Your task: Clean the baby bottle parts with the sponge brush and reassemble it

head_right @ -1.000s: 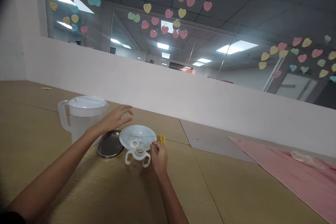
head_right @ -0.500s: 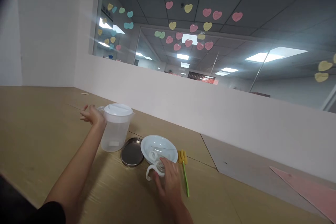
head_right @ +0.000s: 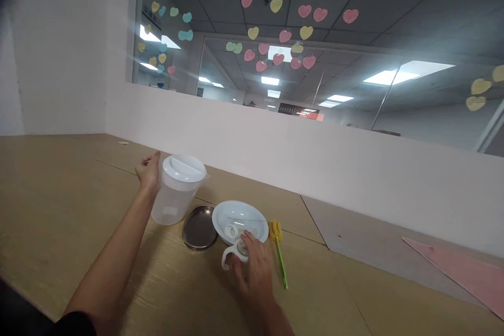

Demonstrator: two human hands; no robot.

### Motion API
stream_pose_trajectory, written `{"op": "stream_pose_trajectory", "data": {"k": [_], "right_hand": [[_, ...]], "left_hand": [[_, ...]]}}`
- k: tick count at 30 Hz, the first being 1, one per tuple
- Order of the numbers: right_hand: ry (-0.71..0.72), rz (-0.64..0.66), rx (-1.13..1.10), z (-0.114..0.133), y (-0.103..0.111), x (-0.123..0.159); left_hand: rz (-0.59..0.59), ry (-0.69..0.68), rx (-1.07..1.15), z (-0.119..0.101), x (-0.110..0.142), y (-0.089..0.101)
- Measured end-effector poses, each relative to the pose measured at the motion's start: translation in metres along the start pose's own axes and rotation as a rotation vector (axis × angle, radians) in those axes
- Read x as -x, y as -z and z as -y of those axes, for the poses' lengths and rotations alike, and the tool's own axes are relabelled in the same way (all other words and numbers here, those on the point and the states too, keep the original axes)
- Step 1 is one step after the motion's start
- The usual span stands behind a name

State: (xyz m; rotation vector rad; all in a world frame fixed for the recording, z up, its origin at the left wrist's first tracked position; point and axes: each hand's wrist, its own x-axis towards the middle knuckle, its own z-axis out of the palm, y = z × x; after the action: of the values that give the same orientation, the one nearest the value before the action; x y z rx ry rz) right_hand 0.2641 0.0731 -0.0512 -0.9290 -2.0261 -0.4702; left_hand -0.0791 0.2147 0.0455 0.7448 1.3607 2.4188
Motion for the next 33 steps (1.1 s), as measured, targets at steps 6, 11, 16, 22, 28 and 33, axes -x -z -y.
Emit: {"op": "stream_pose_trajectory", "data": {"k": [6, 11, 16, 22, 28, 33], "right_hand": [[0.0, -0.035, 0.044, 0.005, -0.001, 0.001], [-0.029, -0.012, 0.04, 0.01, 0.004, 0.0], [-0.04, -0.012, 0.023, 0.015, 0.009, -0.002], [-0.073, -0.003, 0.02, 0.015, 0.01, -0.002], [-0.076, 0.0, 0.017, 0.014, 0.01, -0.002], [-0.078, 0.032, 0.015, 0.015, 0.01, -0.002]], "left_hand": [[0.01, -0.225, 0.101, -0.036, 0.026, -0.021], [0.18, -0.334, 0.031, -0.056, 0.065, -0.03], [0.329, -0.518, -0.175, -0.065, 0.1, -0.033], [0.402, -0.703, -0.325, -0.065, 0.117, -0.034], [0.415, -0.627, -0.291, -0.064, 0.113, -0.034], [0.382, -0.563, -0.268, -0.06, 0.103, -0.033]]}}
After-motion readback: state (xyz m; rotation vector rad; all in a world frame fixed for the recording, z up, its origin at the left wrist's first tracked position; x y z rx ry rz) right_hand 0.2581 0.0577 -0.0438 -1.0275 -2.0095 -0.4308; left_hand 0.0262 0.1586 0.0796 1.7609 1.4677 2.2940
